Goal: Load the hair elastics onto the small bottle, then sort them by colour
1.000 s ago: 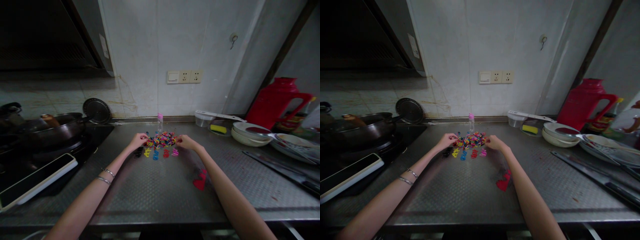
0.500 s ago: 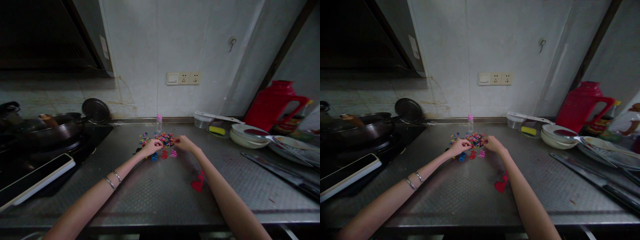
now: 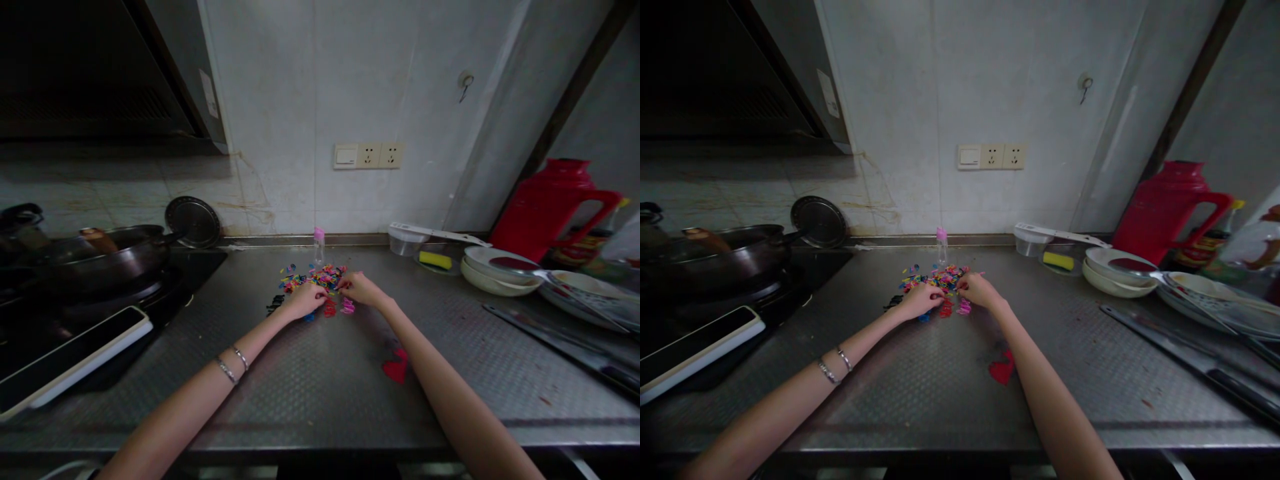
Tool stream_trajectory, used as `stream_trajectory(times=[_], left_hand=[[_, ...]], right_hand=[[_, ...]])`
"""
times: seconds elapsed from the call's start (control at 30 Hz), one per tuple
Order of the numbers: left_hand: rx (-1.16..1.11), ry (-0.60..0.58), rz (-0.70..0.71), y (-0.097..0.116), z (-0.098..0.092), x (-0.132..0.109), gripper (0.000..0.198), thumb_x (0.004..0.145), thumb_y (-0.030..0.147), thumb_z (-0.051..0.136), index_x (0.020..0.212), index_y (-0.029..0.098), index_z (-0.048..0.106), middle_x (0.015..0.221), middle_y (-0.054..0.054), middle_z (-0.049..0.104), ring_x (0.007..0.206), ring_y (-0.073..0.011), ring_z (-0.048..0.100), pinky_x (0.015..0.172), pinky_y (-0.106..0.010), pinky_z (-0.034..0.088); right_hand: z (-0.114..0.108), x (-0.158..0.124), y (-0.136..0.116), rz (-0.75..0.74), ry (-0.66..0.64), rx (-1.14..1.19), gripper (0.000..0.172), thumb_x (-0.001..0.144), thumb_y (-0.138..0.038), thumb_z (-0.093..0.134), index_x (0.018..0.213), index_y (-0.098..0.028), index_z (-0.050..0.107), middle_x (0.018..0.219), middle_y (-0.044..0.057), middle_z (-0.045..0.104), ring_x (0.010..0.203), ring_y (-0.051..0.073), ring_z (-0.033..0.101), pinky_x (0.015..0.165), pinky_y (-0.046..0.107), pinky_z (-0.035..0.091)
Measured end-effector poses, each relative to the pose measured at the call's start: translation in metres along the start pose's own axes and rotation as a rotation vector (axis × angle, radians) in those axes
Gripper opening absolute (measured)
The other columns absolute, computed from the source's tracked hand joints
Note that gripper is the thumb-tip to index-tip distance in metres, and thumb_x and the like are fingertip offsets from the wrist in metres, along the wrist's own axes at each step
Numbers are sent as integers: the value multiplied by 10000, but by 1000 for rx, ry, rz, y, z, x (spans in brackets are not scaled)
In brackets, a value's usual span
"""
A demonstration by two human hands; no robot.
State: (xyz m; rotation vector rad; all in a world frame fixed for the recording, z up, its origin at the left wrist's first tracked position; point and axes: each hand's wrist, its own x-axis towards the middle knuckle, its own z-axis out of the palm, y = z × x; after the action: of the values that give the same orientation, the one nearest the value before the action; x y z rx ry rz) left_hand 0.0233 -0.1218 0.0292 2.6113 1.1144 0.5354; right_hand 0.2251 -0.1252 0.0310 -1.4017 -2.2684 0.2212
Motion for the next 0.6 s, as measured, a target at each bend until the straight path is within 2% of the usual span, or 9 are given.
stream_trajectory(times=[0.2,0.33,0.47,0.6], left_hand=[[-28,-8,26,1,4,4,237,759,227,491,871,181,694,737,-39,673,600,-128,540,568,-215,340],[-123,-5,43,-5,4,7,235,741,216,514,881,157,693,668,-27,651,558,-110,503,552,-208,328],[-294,89,27,-14,-1,6,246,737,271,538,860,117,686,591,-9,594,525,-90,450,507,-194,299],[-401,184,-40,-31,-15,2,296,749,339,523,815,96,680,538,2,552,474,-73,396,459,-186,266]], right_hand=[[7,2,-1,-30,-17,8,190,703,-172,517,782,-163,689,784,43,686,699,132,593,654,196,411],[9,3,-5,-75,-26,0,193,712,-163,506,767,-160,691,752,42,684,671,125,584,651,197,407],[11,4,-9,-62,-22,-16,178,717,-177,523,766,-167,694,744,42,681,676,128,581,656,204,405],[14,5,-10,-6,-40,-34,168,723,-174,524,746,-168,690,715,42,676,665,129,585,645,202,409]])
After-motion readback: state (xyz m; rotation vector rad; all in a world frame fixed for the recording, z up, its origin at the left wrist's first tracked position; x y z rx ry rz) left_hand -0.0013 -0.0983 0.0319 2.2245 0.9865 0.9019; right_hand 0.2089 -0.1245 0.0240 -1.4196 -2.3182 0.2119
